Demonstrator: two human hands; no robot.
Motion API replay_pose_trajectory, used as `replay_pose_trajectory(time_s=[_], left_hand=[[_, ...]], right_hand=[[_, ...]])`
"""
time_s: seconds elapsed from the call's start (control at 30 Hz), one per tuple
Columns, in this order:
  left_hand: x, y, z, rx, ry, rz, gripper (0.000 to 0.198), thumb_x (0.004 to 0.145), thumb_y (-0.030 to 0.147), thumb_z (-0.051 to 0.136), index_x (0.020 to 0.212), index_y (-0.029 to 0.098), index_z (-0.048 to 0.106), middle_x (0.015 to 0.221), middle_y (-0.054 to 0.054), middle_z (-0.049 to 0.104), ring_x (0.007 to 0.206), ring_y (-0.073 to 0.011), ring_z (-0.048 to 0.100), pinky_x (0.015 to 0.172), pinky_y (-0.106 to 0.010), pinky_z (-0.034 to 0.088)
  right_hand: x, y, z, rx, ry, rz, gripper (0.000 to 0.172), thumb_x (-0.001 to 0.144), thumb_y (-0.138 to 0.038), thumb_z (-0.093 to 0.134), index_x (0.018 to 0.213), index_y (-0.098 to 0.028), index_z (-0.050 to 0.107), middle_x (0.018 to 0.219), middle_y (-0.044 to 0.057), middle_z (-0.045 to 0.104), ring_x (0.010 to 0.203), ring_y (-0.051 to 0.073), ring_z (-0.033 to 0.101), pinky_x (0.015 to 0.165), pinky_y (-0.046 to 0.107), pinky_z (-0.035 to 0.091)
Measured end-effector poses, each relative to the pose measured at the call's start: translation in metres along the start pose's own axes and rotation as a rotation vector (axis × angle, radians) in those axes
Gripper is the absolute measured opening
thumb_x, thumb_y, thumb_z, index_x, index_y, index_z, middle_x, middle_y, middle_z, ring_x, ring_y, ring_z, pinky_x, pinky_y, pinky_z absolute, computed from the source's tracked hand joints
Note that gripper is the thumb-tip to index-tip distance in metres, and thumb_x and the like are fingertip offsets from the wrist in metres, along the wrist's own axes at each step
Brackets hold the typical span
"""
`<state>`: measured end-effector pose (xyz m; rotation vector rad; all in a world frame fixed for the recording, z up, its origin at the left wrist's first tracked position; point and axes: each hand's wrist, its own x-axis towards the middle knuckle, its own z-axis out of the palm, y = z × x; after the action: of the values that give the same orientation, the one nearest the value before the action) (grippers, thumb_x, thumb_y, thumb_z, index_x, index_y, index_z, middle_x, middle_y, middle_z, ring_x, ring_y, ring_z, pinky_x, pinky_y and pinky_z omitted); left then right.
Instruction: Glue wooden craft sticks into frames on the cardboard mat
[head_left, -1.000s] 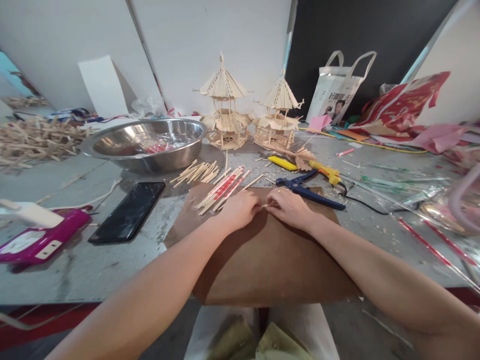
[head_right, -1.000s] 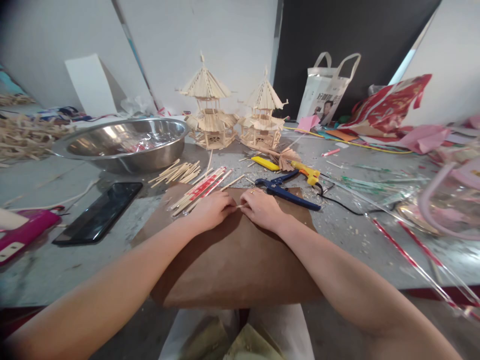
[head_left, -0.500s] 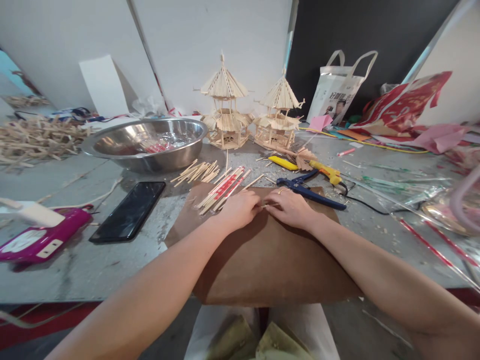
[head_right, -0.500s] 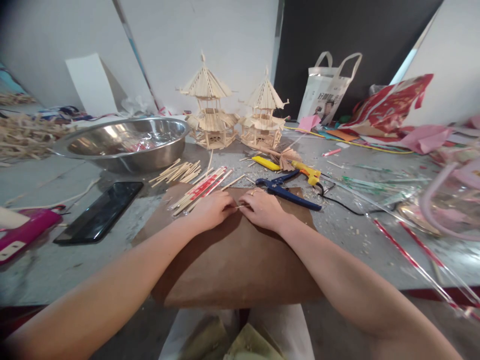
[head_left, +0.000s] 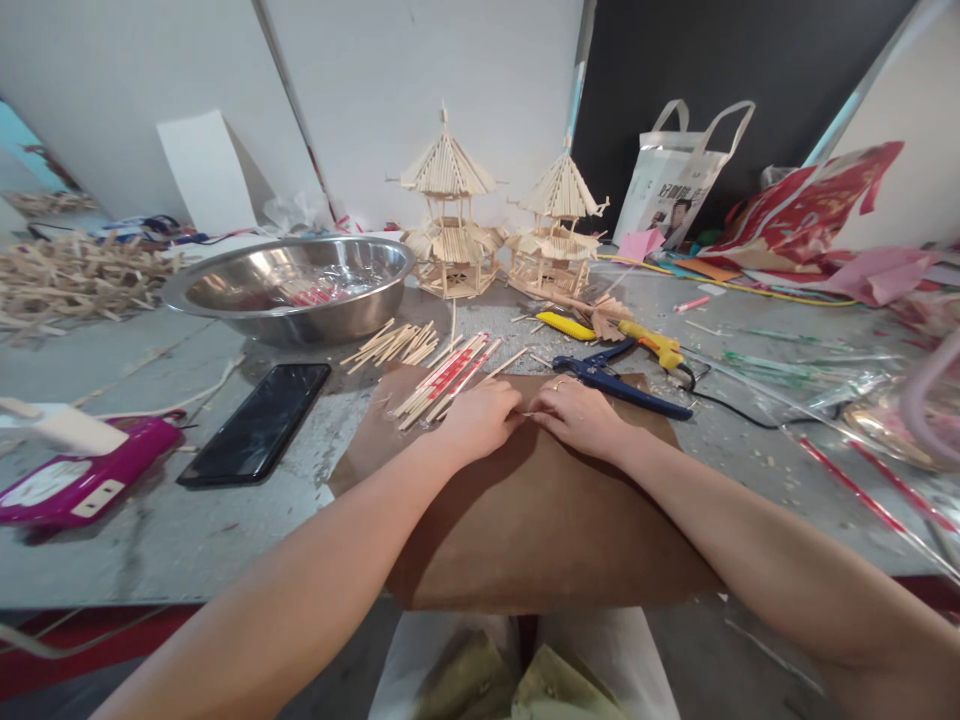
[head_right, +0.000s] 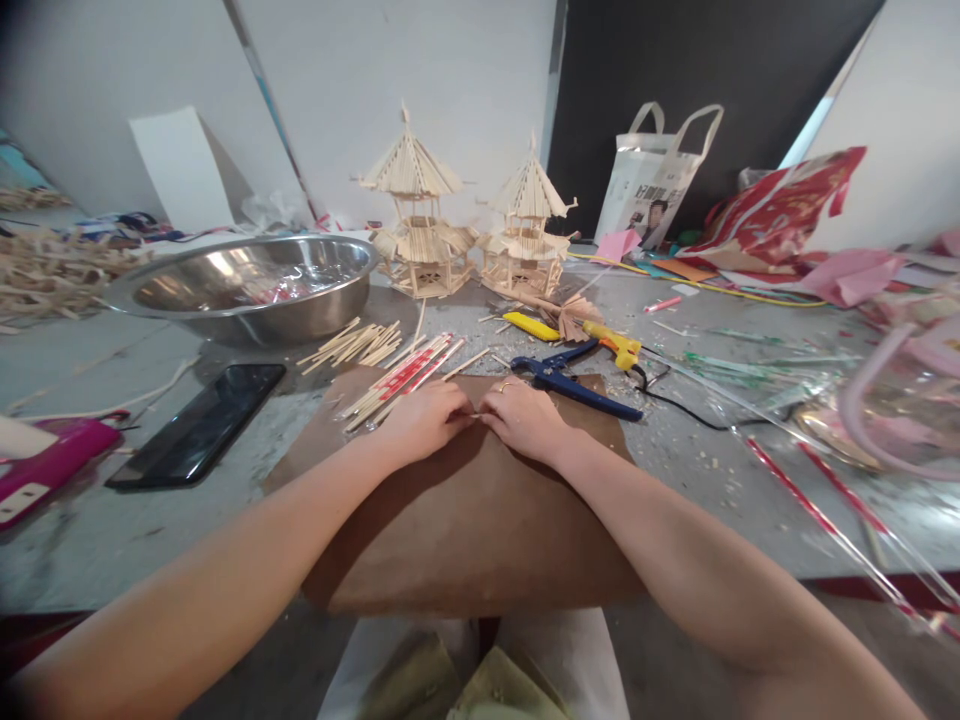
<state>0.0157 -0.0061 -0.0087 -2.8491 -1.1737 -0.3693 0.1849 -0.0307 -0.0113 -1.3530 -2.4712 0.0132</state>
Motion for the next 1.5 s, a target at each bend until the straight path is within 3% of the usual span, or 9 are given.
replay_pose_trajectory(time_s=[0.47, 0.67, 0.8, 1.03, 1.27, 1.5], left_hand=[[-0.0009, 0.0014, -0.001, 0.012, -0.037, 0.012, 0.021, 0.079, 0.031, 0.042, 0.077, 0.018, 0.058, 0.079, -0.003, 0.056, 0.082, -0.0163, 0.05, 0.069, -0.027, 0.039], [-0.0007, 0.003, -0.0023, 0.011, -0.02, -0.002, 0.018, 0.078, 0.03, 0.044, 0.077, 0.018, 0.058, 0.078, -0.002, 0.056, 0.081, -0.0162, 0.05, 0.067, -0.027, 0.039], [-0.0008, 0.0028, -0.0022, 0.015, -0.005, -0.008, 0.019, 0.078, 0.03, 0.043, 0.075, 0.018, 0.057, 0.077, -0.002, 0.056, 0.079, -0.0162, 0.05, 0.065, -0.027, 0.039], [-0.0009, 0.0016, 0.0, 0.017, 0.014, -0.004, 0.016, 0.077, 0.028, 0.045, 0.073, 0.017, 0.055, 0.076, -0.002, 0.056, 0.079, -0.0159, 0.05, 0.063, -0.026, 0.039], [-0.0009, 0.0031, -0.0023, 0.011, -0.001, -0.003, 0.014, 0.076, 0.027, 0.045, 0.072, 0.017, 0.055, 0.076, -0.002, 0.056, 0.079, -0.0157, 0.05, 0.064, -0.026, 0.038], [-0.001, 0.0013, -0.0023, 0.007, -0.001, -0.017, 0.017, 0.076, 0.031, 0.046, 0.074, 0.017, 0.055, 0.075, -0.003, 0.055, 0.077, -0.0163, 0.05, 0.063, -0.026, 0.038]], right_hand=[[0.0001, 0.0002, -0.0001, 0.032, 0.0, 0.006, 0.008, 0.077, -0.024, 0.048, 0.078, -0.018, 0.053, 0.081, 0.003, 0.058, 0.081, 0.016, 0.048, 0.07, 0.027, 0.037], [-0.0013, 0.0019, -0.0009, 0.06, 0.031, 0.025, 0.026, 0.073, -0.034, 0.053, 0.094, -0.018, 0.053, 0.098, 0.006, 0.056, 0.094, 0.018, 0.046, 0.076, 0.029, 0.038], [-0.0016, 0.0016, -0.0024, 0.07, -0.014, -0.003, 0.029, 0.073, -0.041, 0.051, 0.09, -0.018, 0.057, 0.094, 0.005, 0.057, 0.091, 0.018, 0.047, 0.076, 0.03, 0.038], [-0.0007, 0.0012, -0.0008, 0.019, -0.015, -0.028, 0.021, 0.081, -0.028, 0.041, 0.083, -0.018, 0.06, 0.092, 0.004, 0.059, 0.092, 0.016, 0.046, 0.079, 0.029, 0.037], [-0.0004, 0.0023, 0.0019, 0.03, 0.014, -0.032, 0.017, 0.079, -0.029, 0.046, 0.079, -0.017, 0.058, 0.085, 0.006, 0.058, 0.086, 0.016, 0.048, 0.075, 0.028, 0.038], [-0.0016, 0.0018, -0.0041, 0.123, -0.038, -0.042, 0.037, 0.075, -0.048, 0.044, 0.091, -0.018, 0.057, 0.088, 0.006, 0.059, 0.086, 0.018, 0.049, 0.075, 0.031, 0.039]])
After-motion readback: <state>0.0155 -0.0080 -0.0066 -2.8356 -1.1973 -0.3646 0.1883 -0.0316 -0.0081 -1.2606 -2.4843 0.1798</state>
